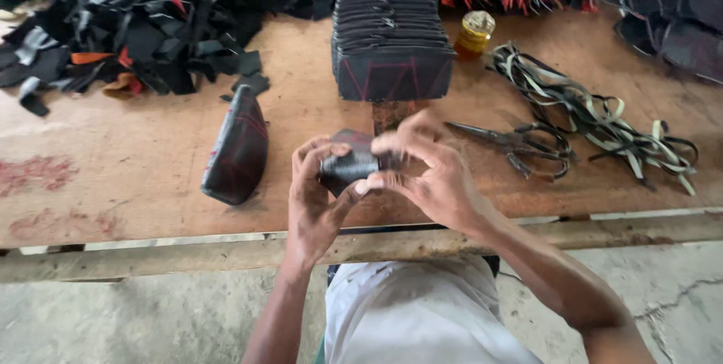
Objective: The person hand-sews a black pouch with red stitching using a needle and thread, then trims the thread with scissors. They inspect the finished pouch, open and close the zipper, and place it on a stack of similar pouches on a wooden workbench.
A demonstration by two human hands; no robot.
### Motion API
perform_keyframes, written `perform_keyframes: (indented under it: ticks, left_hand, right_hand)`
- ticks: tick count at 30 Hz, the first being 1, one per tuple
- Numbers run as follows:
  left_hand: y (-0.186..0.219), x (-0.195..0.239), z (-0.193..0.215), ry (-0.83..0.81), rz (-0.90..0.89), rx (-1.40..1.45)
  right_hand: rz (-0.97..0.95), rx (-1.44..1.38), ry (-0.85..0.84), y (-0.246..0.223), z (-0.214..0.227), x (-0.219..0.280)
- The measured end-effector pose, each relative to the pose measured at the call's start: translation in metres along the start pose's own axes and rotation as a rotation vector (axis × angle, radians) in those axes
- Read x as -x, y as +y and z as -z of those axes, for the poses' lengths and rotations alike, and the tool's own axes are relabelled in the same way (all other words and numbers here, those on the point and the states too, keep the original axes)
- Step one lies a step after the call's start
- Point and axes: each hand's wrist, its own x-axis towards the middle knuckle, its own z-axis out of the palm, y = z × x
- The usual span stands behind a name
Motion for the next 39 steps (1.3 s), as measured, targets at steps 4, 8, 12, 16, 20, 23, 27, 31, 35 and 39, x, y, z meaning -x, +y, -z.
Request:
perform_keyframes:
  ticks: [4, 8, 12, 16, 20, 23, 27, 31, 35, 39]
  left_hand:
    - [0.000, 0.011, 0.013, -0.005, 0.122, 0.105]
    - [0.010, 0.017, 0.025, -0.026, 0.168, 0.199]
    - [0.017, 0.019, 0.030, -0.029, 0.188, 0.111]
    - [0.012, 0.018, 0.032, -0.109, 0.185, 0.112]
    - [0.004, 0.018, 0.035, -0.119, 0.225, 0.215]
    - [0.000, 0.020, 0.036, -0.134, 0.201, 0.254]
    - [0.000, 0.023, 0.039, -0.156, 0.237, 0.277]
    - [0.002, 0.023, 0.037, -0.166, 0.229, 0.222]
    - [0.004, 0.026, 0.035, -0.179, 0.220, 0.231]
    - [0.005, 0.028, 0.036, -0.208, 0.209, 0.206]
  right_hand:
    - [-0.495, -0.509, -0.275, 0.005, -0.006, 0.012]
    - [-0.377, -0.777, -0.270, 0.010, -0.012, 0.014]
    - [-0.372, -0.762, -0.312, 0.014, -0.016, 0.012]
    - [-0.385, -0.759, -0.373, 0.015, -0.020, 0.012]
    - [-0.384, -0.784, -0.380, 0.014, -0.022, 0.010]
    - [-0.381, -0.761, -0.401, 0.013, -0.022, 0.009]
    - [-0.407, -0.691, -0.443, 0.013, -0.019, 0.009]
    - [-0.405, -0.686, -0.501, 0.012, -0.013, 0.009]
    - [-0.352, -0.656, -0.534, 0.011, -0.012, 0.009]
    - [-0.358, -0.570, -0.587, 0.008, -0.007, 0.004]
